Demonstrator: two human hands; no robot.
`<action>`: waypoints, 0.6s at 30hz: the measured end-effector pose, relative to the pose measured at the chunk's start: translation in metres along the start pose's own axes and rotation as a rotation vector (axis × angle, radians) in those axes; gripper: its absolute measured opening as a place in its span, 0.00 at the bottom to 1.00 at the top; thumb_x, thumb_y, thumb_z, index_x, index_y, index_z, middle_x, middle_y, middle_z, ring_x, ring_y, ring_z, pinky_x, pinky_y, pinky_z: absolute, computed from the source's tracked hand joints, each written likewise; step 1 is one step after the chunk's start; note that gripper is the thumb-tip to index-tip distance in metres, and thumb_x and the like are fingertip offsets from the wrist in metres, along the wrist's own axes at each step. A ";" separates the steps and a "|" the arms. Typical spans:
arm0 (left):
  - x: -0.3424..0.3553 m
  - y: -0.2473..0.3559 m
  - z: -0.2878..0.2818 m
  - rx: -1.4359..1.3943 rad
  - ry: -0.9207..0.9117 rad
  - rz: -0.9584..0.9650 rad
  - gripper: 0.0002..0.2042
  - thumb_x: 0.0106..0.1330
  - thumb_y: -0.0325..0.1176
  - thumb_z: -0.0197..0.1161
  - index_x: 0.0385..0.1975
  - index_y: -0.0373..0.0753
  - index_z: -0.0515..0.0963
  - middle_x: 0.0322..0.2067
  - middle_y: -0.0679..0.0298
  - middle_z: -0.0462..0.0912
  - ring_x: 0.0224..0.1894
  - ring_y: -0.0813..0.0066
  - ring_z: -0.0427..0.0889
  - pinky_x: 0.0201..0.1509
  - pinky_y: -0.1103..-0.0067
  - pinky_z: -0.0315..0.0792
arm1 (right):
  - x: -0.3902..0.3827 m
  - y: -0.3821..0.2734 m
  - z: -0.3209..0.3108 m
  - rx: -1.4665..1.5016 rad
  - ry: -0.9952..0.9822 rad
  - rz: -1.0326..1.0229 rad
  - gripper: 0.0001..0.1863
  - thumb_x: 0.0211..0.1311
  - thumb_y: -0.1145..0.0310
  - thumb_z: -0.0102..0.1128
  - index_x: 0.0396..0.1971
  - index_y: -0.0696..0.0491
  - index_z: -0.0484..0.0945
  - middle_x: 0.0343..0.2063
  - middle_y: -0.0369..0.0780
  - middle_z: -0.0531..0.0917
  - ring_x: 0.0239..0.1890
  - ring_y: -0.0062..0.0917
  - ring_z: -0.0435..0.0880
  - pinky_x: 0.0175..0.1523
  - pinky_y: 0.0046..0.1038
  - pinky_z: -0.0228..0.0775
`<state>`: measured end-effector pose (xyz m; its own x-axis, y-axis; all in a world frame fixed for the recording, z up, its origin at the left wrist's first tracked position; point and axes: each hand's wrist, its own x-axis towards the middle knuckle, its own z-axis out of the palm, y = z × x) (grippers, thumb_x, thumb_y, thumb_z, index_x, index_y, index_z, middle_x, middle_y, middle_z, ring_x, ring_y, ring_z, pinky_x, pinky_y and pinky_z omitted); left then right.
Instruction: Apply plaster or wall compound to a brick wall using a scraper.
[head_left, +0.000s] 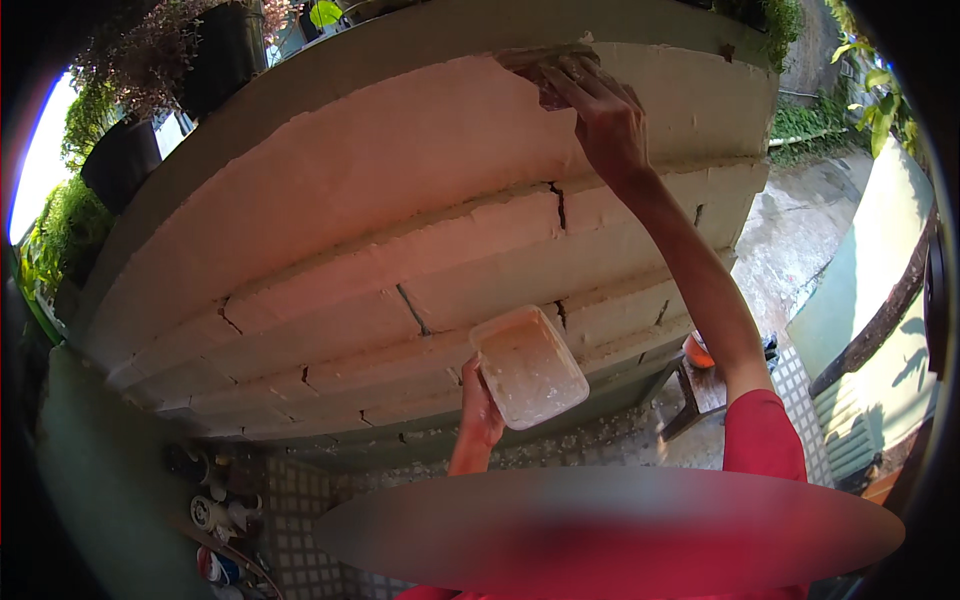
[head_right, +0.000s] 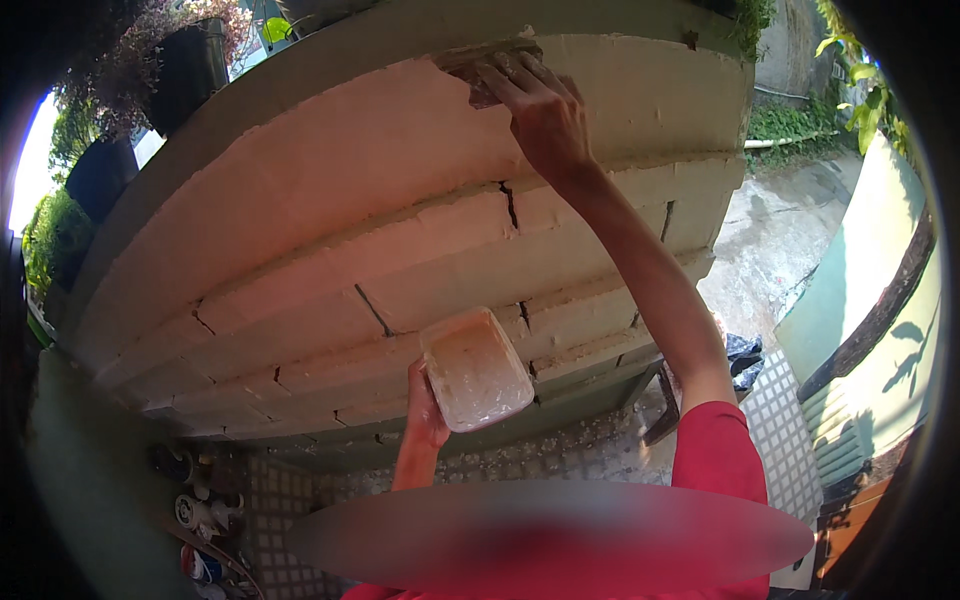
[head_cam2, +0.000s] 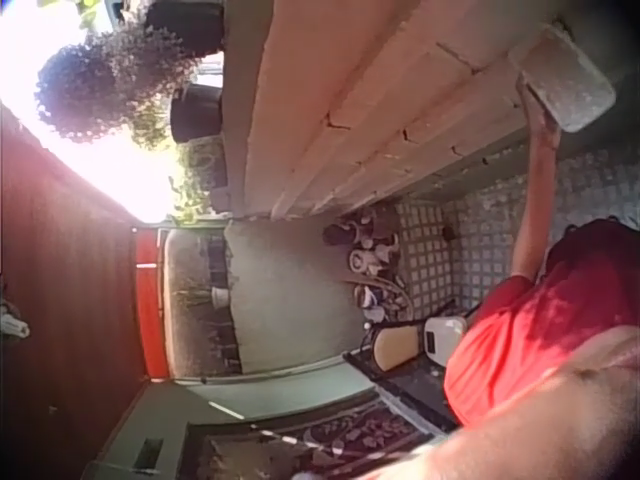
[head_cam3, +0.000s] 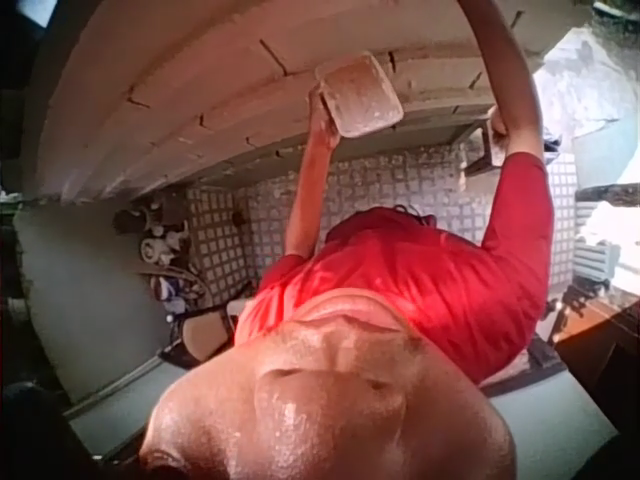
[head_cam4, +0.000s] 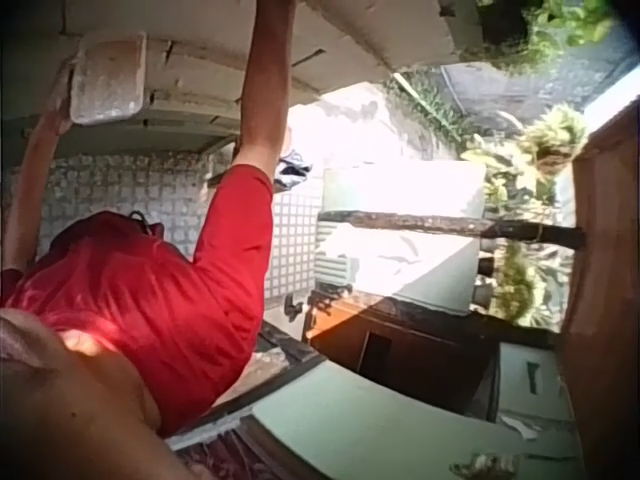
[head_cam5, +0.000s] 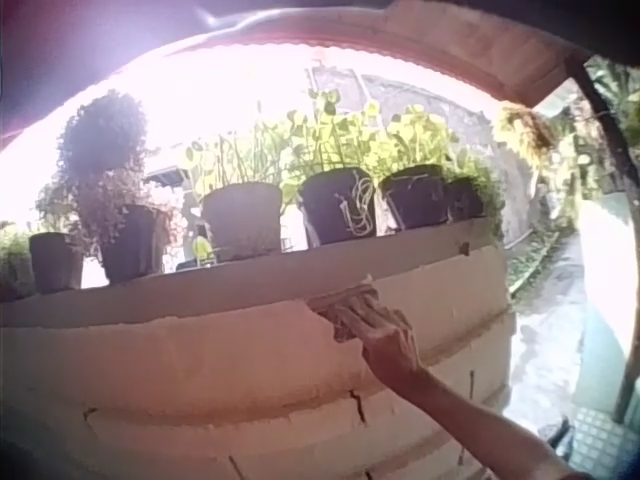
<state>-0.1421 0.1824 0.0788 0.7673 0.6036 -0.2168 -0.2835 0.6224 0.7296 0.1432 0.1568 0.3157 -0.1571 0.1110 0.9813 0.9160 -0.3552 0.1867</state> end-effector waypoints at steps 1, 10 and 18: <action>-0.002 -0.003 -0.006 -0.014 0.021 -0.015 0.27 0.70 0.55 0.41 0.57 0.40 0.69 0.50 0.64 0.78 0.51 0.69 0.80 0.56 0.71 0.76 | 0.000 0.000 0.003 -0.017 0.019 -0.003 0.26 0.51 0.82 0.56 0.51 0.42 0.80 0.47 0.35 0.84 0.54 0.29 0.80 0.54 0.37 0.72; -0.016 -0.021 -0.040 -0.084 0.139 -0.039 0.27 0.68 0.55 0.44 0.57 0.41 0.69 0.52 0.64 0.77 0.53 0.68 0.79 0.57 0.71 0.74 | -0.038 -0.008 0.030 -0.052 -0.061 -0.005 0.28 0.51 0.82 0.54 0.54 0.48 0.78 0.53 0.37 0.81 0.58 0.30 0.77 0.59 0.34 0.70; -0.027 -0.021 -0.054 -0.088 0.172 -0.030 0.27 0.68 0.54 0.44 0.57 0.40 0.69 0.51 0.64 0.78 0.53 0.68 0.78 0.58 0.71 0.73 | -0.057 -0.026 -0.008 0.012 -0.191 -0.016 0.26 0.51 0.81 0.56 0.52 0.49 0.79 0.50 0.39 0.82 0.57 0.33 0.78 0.59 0.34 0.70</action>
<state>-0.1879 0.1797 0.0338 0.6685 0.6558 -0.3509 -0.3168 0.6779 0.6634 0.1258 0.1520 0.2554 -0.0997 0.2915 0.9514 0.9186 -0.3405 0.2006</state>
